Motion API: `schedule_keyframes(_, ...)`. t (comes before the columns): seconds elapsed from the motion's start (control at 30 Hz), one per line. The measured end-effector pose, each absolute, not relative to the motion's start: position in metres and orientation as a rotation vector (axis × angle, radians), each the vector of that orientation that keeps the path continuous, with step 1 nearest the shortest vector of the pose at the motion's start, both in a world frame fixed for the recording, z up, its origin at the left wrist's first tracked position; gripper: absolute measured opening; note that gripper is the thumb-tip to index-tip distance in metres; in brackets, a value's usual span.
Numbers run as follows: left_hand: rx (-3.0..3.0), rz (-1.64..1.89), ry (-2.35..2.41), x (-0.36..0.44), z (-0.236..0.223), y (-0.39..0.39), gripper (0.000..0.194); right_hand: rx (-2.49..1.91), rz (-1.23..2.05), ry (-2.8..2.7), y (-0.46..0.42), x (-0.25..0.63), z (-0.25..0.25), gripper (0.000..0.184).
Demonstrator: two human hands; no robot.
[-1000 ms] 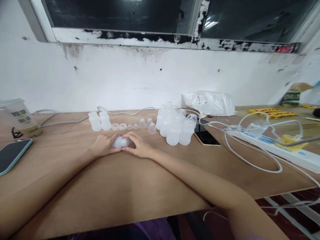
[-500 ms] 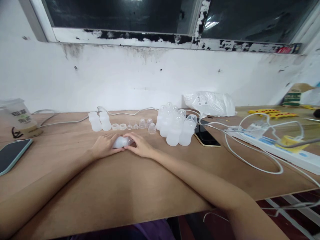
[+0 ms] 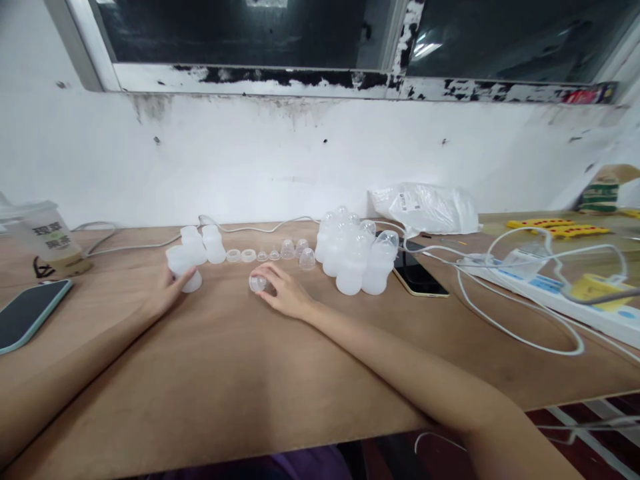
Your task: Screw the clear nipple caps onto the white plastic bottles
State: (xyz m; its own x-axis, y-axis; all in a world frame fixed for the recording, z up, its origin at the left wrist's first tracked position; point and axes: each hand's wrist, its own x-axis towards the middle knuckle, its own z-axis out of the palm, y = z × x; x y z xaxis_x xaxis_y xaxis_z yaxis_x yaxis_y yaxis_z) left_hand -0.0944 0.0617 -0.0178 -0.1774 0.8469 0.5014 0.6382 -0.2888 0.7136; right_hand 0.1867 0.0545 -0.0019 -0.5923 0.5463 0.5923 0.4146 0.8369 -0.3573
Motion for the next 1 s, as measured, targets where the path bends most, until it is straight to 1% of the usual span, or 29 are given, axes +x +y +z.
schedule_keyframes(0.1, 1.736, 1.483, 1.777, -0.116, -0.019, 0.070, 0.053, -0.681, 0.227, -2.392, 0.052, 0.185, -0.002, 0.031)
schedule_keyframes(0.27, 1.681, 1.389, 1.536, -0.127, -0.011, 0.084, 0.058, -0.702, 0.207, -2.460, 0.052, 0.185, -0.003, 0.032)
schedule_keyframes(0.37, 1.718, 1.330, 1.470, -0.125, -0.006, 0.085, 0.059, -0.703, 0.201, -2.482, 0.052, 0.185, -0.003, 0.032)
schedule_keyframes(0.57, 1.813, 1.264, 1.438, -0.122, -0.005, 0.084, 0.054, -0.689, 0.207, -2.486, 0.052, 0.185, -0.002, 0.032)
schedule_keyframes(0.83, 1.836, 1.244, 1.458, -0.121, -0.008, 0.087, 0.057, -0.726, 0.197, -2.516, 0.053, 0.184, -0.003, 0.033)
schedule_keyframes(1.0, 1.866, 1.252, 1.487, -0.119, -0.006, 0.088, 0.055, -0.895, 0.180, -2.486, 0.053, 0.183, -0.002, 0.037)
